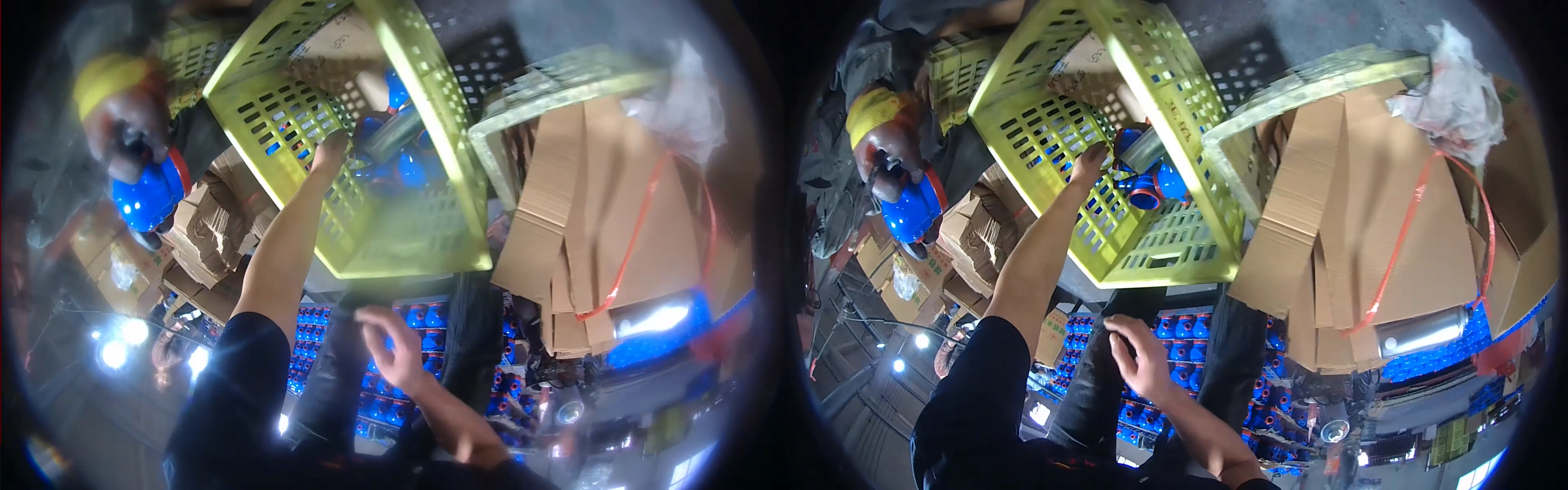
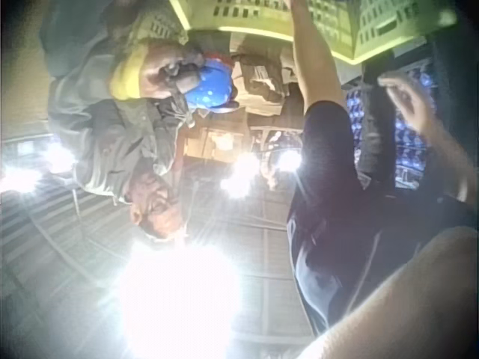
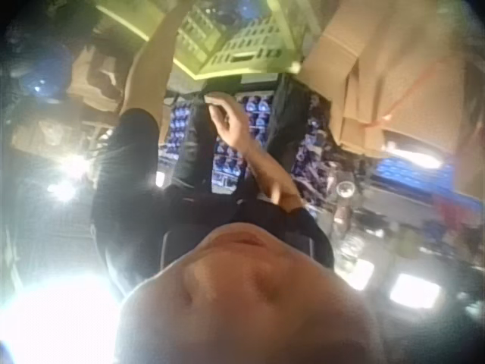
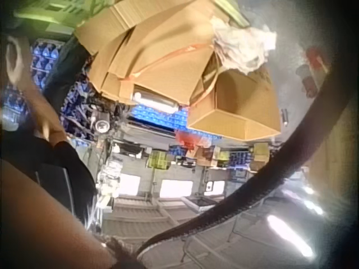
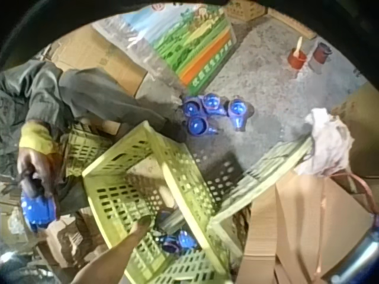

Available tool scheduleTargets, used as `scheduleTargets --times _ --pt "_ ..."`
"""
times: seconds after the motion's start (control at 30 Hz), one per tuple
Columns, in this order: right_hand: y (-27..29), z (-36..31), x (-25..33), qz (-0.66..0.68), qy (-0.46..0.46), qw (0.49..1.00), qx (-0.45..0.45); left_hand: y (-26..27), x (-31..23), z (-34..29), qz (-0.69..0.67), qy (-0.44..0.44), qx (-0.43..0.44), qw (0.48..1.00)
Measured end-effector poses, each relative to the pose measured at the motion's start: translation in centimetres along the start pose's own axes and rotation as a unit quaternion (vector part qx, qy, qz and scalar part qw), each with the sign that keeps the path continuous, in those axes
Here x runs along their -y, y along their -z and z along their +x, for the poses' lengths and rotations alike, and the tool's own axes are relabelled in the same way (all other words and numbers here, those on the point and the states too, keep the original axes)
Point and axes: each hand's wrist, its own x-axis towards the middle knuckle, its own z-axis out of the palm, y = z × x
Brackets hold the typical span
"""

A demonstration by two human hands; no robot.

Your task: The person handles several blue-coated metal castings one at a time, turning them over to view different sides and openings, before placing them into a yellow crate.

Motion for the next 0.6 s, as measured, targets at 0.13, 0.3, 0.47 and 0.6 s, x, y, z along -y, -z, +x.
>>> scheduleTargets --times 0.13,0.3,0.47,0.6 --pt "-1.2 1.3 -4.0 -0.101 -0.034 0.994 0.021 -3.6 -5.3 -3.7 -0.118 0.009 0.005 0.993" --pt "-2.9 2.3 -4.7 -0.242 0.02 0.97 -0.016 -5.1 -4.2 -11.7 -0.086 0.044 -0.067 0.993" --pt "0.5 5.0 -4.4 -0.463 0.167 0.845 -0.207 0.4 -10.2 -22.7 0.266 -0.26 -0.02 0.928" --pt "4.7 9.7 -6.7 -0.592 0.177 0.74 -0.265 5.3 -9.4 -22.4 0.358 -0.317 0.024 0.878"
